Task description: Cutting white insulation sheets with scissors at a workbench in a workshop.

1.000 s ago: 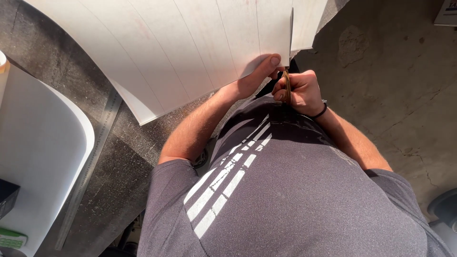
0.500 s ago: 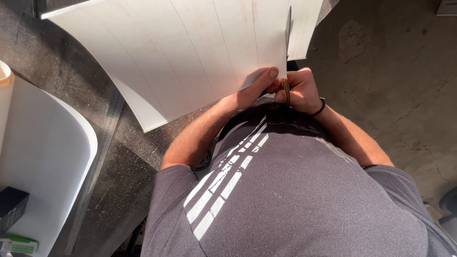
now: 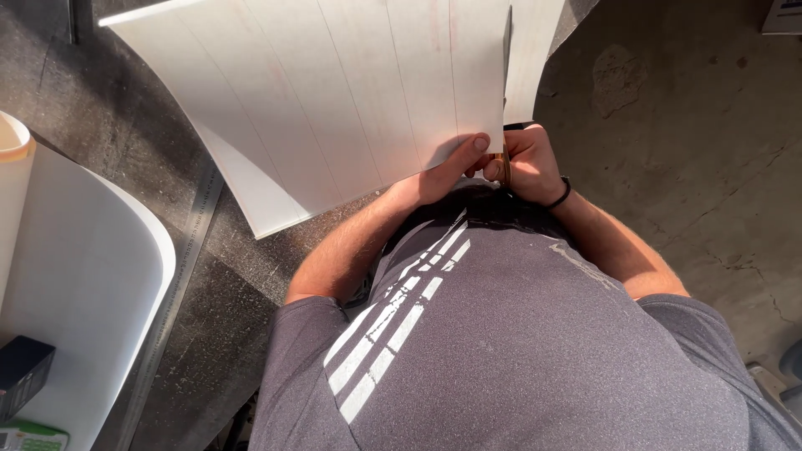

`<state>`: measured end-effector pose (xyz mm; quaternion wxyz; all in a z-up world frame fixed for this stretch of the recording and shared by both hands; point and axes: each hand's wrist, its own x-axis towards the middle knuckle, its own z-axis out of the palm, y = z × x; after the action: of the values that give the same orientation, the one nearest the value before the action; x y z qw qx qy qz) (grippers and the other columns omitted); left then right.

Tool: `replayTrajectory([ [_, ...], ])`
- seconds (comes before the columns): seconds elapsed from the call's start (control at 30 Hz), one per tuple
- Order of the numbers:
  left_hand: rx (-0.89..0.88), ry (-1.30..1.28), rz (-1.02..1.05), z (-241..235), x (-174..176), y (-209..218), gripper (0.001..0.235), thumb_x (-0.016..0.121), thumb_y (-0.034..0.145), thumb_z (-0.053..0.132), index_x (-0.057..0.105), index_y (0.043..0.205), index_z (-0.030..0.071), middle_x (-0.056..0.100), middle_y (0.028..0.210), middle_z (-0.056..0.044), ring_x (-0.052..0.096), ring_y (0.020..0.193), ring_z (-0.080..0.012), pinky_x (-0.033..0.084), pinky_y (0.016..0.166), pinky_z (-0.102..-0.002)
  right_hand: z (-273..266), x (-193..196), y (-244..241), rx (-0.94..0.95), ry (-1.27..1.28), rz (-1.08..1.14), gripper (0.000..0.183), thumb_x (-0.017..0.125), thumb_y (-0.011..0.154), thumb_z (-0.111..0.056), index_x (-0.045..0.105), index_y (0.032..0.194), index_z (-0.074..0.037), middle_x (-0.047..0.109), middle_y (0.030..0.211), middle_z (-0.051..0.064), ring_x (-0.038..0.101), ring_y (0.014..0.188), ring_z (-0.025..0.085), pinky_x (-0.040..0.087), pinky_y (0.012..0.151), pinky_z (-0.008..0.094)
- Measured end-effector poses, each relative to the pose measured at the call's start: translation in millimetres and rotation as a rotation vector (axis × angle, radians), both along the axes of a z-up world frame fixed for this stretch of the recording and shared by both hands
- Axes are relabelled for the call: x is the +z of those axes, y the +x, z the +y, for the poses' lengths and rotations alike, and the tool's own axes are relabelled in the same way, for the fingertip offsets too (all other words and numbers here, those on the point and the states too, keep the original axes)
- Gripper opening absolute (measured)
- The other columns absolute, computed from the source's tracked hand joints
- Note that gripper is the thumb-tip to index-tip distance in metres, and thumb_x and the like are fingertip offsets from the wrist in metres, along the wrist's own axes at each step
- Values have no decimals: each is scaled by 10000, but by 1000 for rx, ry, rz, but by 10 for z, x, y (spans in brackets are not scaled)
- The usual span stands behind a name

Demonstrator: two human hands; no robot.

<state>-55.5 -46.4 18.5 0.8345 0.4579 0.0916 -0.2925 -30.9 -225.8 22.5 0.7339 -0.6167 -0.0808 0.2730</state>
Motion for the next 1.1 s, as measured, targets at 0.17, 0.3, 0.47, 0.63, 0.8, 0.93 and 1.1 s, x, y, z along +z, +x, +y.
replayTrajectory([
  [0.17, 74, 151, 169, -109, 476, -32, 402, 662, 997, 468, 634, 854, 93, 615, 828, -32, 645, 940, -141, 509, 948, -323, -165, -457, -86, -2, 51, 24, 393, 927, 795, -341, 669, 686, -65, 544, 556, -32, 425, 625, 12, 403, 582, 169],
  [0.3, -11, 233, 153, -93, 367, -55, 454, 630, 1002, 513, 692, 934, 68, 675, 916, -75, 657, 1023, -174, 510, 1022, -385, -176, -481, -98, 11, 69, 50, 407, 929, 797, -362, 663, 714, -66, 569, 587, -33, 439, 623, 9, 397, 588, 165],
  [0.47, -145, 352, 87, -12, 289, -35, 546, 556, 1017, 566, 729, 992, 49, 713, 1006, -106, 642, 1109, -213, 498, 1068, -435, -205, -451, -54, 27, 21, 42, 438, 918, 823, -365, 621, 669, -83, 545, 556, -34, 449, 601, 7, 360, 576, 158],
  [0.63, -234, 394, 105, 0, 73, -45, 537, 523, 1018, 612, 740, 981, 123, 720, 989, -75, 654, 1098, -194, 467, 1112, -425, -213, -398, -37, 23, -38, 53, 452, 878, 858, -402, 627, 659, -83, 593, 534, 24, 499, 572, 32, 382, 553, 183],
  [0.8, -193, 413, 243, -48, 141, -92, 618, 568, 950, 694, 748, 1113, 126, 745, 1167, -107, 647, 1240, -279, 422, 1168, -439, -170, -380, -45, 23, -24, 63, 461, 861, 882, -399, 611, 655, -85, 561, 534, 19, 481, 588, 30, 374, 556, 193],
  [0.93, -179, 439, 272, -51, 222, -81, 580, 584, 944, 676, 763, 1086, 143, 750, 1155, -104, 652, 1230, -270, 436, 1162, -437, -153, -325, -47, 21, 4, 89, 435, 858, 884, -364, 616, 666, -77, 561, 542, 32, 484, 580, 39, 387, 561, 201],
  [1.1, -151, 423, 267, -117, 26, -135, 577, 587, 953, 678, 766, 1081, 145, 750, 1148, -99, 653, 1216, -264, 427, 1164, -439, -141, -291, -33, 25, 22, 82, 431, 850, 891, -358, 632, 661, -66, 559, 522, 47, 493, 565, 43, 385, 552, 204],
])
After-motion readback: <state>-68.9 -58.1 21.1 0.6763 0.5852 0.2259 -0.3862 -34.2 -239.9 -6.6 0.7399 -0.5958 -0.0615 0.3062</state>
